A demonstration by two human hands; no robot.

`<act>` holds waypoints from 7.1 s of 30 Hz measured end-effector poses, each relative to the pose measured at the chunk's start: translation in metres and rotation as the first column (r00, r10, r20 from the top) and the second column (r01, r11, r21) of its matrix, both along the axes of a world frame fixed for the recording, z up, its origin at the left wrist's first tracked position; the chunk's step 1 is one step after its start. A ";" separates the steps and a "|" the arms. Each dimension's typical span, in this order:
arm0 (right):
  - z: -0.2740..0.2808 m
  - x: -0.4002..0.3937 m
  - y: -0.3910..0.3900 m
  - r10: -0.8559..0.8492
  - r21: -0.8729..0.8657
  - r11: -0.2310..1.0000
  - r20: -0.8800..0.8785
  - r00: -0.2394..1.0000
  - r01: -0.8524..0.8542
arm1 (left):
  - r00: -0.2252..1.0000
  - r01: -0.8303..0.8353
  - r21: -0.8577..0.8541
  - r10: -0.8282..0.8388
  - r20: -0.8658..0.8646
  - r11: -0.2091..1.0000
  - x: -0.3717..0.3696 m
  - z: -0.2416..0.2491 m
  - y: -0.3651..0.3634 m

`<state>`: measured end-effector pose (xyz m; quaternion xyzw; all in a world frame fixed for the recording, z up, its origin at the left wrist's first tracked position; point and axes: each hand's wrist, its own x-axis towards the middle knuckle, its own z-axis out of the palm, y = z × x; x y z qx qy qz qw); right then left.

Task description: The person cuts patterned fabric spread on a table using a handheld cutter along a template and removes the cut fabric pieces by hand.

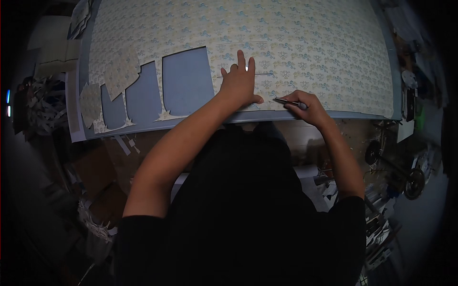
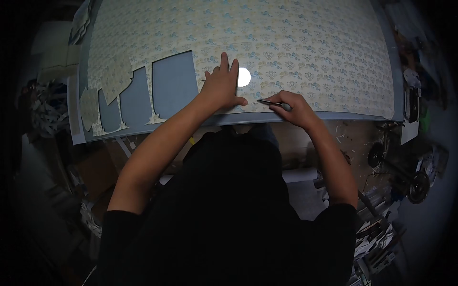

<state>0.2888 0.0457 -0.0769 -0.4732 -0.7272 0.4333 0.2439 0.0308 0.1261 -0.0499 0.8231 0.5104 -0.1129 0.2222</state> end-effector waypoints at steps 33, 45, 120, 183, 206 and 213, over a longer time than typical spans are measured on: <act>0.031 -0.161 0.111 0.749 -0.021 0.637 0.255 0.612 -0.771 | 0.617 -0.744 0.409 0.778 0.119 0.528 0.086 -0.050 -0.132; 0.042 -0.173 0.106 0.748 -0.042 0.572 0.437 0.500 -0.819 | 0.616 -0.735 0.433 0.781 0.105 0.521 0.089 -0.053 -0.132; 0.034 -0.225 0.162 0.932 0.032 -0.085 0.355 -0.068 -0.996 | 0.553 -0.814 0.322 0.816 0.170 0.484 0.085 -0.027 -0.126; 0.006 -0.122 -0.071 -0.841 0.127 0.539 0.144 0.522 0.833 | 0.996 0.078 -0.060 -0.080 -0.044 0.995 0.026 0.000 0.036; 0.019 -0.090 -0.067 -0.924 -0.355 0.376 -0.207 0.321 0.856 | 0.994 0.086 -0.065 -0.090 -0.067 0.994 0.026 0.005 0.037; 0.016 -0.108 -0.066 -0.884 -0.449 0.421 -0.397 0.246 0.788 | 0.992 0.103 -0.068 -0.108 -0.066 0.992 0.025 0.008 0.037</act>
